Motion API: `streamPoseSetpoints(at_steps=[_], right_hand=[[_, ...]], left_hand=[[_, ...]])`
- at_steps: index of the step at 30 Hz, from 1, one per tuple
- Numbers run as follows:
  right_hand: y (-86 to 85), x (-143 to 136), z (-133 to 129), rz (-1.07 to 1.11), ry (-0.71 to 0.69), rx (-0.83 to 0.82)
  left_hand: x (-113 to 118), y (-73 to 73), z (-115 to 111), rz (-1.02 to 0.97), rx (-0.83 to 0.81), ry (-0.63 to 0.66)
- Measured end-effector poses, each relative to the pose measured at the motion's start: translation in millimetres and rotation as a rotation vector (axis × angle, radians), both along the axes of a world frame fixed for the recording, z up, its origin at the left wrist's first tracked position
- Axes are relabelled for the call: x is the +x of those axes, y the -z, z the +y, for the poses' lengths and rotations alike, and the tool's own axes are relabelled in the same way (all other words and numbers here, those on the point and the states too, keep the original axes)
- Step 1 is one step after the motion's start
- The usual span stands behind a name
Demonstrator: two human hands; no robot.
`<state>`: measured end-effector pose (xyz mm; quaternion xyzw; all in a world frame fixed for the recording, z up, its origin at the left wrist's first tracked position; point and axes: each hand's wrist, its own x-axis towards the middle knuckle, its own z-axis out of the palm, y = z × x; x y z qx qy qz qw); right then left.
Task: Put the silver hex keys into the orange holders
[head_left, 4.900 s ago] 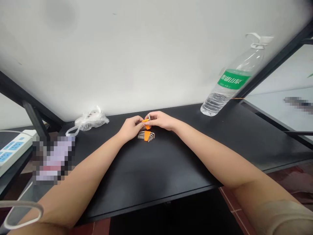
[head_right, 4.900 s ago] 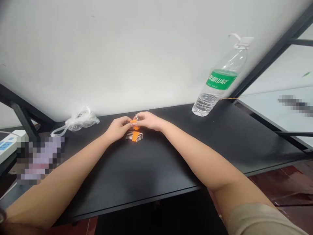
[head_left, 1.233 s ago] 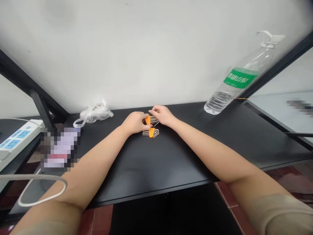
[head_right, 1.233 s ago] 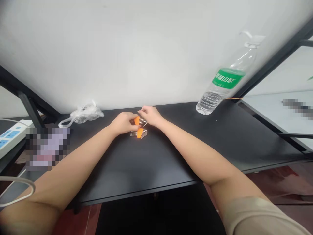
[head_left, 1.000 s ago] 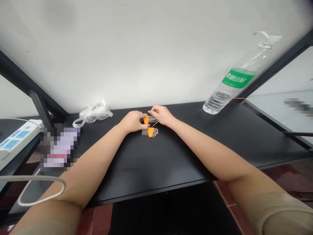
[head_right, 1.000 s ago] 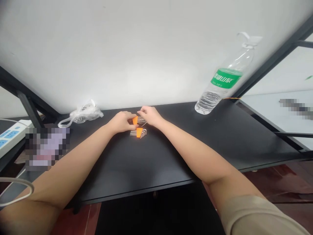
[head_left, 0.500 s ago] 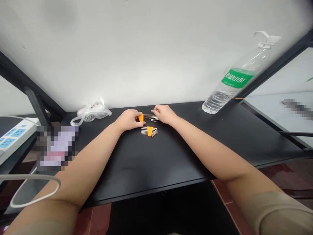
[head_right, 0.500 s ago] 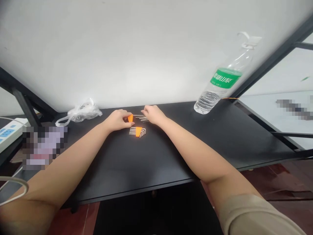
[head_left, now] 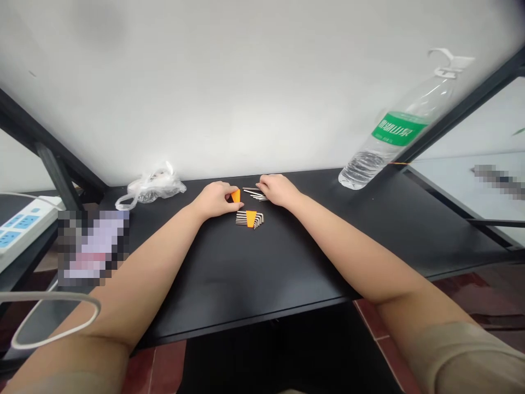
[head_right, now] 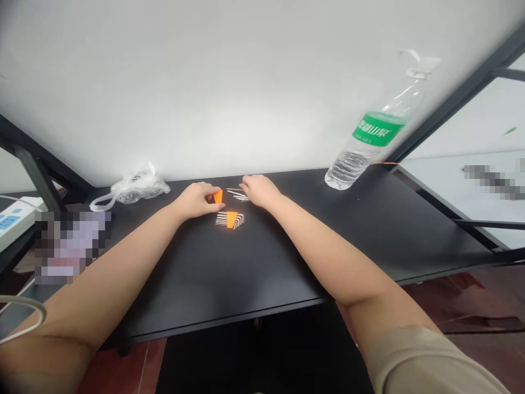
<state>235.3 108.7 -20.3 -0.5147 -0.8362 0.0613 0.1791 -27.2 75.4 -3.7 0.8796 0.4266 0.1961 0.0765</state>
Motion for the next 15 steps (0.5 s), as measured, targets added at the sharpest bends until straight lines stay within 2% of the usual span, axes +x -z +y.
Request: streamPoseSetpoints(at_steps=[8,11,15], right_hand=[[-3.4,14,5,0.057,0.102,-0.060],[-4.7,23,5,0.065,0.123,-0.020],[-4.9,37,4,0.104,-0.021,0.017]], left_hand=[[0,-1.3,-1,0.004,-0.016,-0.002],[0,-1.3,-1,0.015,-0.013,0.002],[0,1.0,1,0.023,-0.006,-0.012]])
